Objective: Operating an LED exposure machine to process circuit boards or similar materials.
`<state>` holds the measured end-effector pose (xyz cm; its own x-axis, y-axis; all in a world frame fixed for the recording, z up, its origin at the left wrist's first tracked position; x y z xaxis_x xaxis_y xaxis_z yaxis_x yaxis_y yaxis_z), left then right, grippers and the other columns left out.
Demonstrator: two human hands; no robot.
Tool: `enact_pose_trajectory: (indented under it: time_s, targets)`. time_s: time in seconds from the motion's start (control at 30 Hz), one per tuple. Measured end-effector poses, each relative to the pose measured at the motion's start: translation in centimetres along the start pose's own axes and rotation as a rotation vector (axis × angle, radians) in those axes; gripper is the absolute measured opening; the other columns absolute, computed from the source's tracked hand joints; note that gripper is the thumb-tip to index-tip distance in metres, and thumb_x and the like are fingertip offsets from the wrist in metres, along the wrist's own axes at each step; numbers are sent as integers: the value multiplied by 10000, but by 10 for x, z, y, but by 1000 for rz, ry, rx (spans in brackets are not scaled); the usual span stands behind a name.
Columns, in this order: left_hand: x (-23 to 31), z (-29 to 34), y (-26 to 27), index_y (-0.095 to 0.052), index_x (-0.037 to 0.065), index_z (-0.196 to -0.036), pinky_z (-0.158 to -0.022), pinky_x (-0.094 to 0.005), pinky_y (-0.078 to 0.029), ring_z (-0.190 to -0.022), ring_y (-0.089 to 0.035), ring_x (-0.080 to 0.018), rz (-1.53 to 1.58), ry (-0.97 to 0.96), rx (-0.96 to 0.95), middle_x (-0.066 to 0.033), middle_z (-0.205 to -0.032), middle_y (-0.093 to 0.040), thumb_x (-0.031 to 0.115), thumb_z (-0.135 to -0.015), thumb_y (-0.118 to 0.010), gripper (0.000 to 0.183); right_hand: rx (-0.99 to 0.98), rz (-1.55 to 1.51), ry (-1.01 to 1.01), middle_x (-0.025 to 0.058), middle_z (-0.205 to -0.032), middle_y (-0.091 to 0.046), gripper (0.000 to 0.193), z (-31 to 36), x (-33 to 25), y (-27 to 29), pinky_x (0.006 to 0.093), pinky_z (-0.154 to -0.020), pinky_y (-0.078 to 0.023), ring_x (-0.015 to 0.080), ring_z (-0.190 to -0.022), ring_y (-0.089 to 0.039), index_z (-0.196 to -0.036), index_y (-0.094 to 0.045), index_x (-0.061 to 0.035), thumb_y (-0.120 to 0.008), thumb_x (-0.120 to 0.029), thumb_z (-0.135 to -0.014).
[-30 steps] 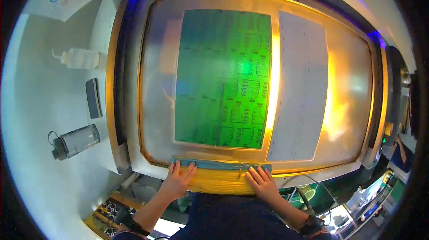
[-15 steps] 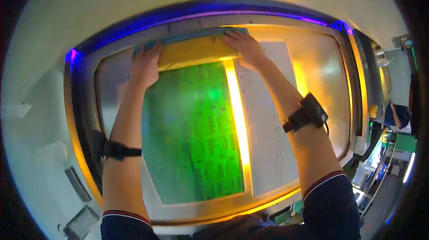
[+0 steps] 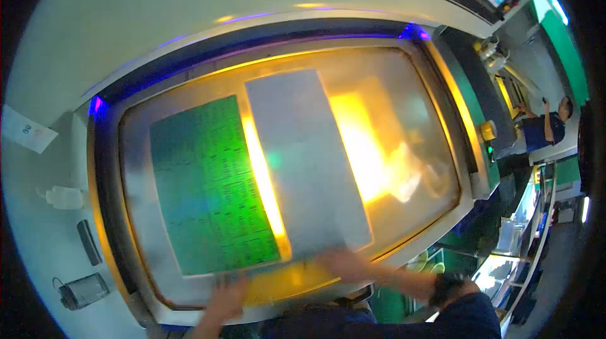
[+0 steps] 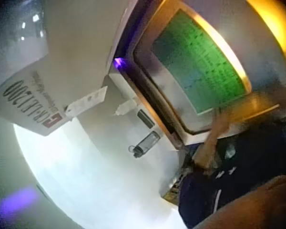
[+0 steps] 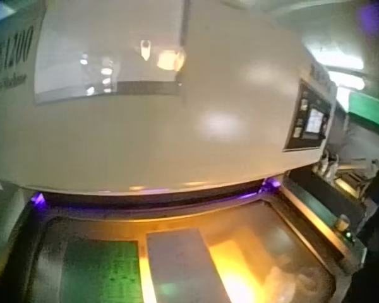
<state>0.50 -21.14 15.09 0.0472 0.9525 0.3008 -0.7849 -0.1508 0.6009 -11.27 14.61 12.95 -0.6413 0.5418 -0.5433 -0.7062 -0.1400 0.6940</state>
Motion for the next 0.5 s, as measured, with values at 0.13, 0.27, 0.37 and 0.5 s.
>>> enact_pose_trajectory:
  time_s: [0.13, 0.27, 0.37, 0.5]
  targets:
    - [48, 43, -60, -390, 116, -1466, -1058, -675, -283, -1309, -345, -564, -106, -16, 108, -68, -1560, -325, 125, -744, -628, 760, 273, 2, -18, 159, -1454, -451, 570, 66, -47, -42, 554, -1105, -312, 403, -1306, -450, -1444, -395, -109, -511, -286, -915]
    - [56, 33, -63, -385, 138, -1467, -1064, -661, -282, -1282, -407, -526, 60, 55, 244, -63, -1549, -345, 77, -693, -669, 828, 235, 145, 44, 157, -1445, -463, 547, 81, -22, -44, 538, -1101, -325, 376, -1325, -435, -1425, -421, -95, -519, -253, -911]
    - [114, 17, -45, -358, 148, -1476, -1075, -656, -268, -1295, -401, -512, 107, 111, -48, -66, -1539, -358, 76, -689, -685, 855, 230, 2, -18, 143, -1435, -478, 540, 101, 0, -44, 523, -1086, -350, 348, -1312, -458, -1415, -444, -112, -545, -204, -893]
    - [207, -18, -43, -330, 156, -1487, -1082, -650, -266, -1314, -375, -512, -59, 62, 175, -76, -1531, -365, 91, -701, -689, 867, 401, 71, -59, 115, -1376, -533, 579, 179, 62, -36, 475, -1047, -393, 312, -1289, -484, -1362, -497, -127, -638, -125, -801]
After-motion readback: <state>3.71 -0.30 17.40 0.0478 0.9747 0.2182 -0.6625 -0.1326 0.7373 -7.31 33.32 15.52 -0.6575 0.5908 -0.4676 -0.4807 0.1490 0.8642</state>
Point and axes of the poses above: each hand's wrist, its own z-axis away from the middle knuckle, its own y-axis out of the back of the hand, x = y × z, the point moved 1 cm from there along -z, towards the middle knuckle
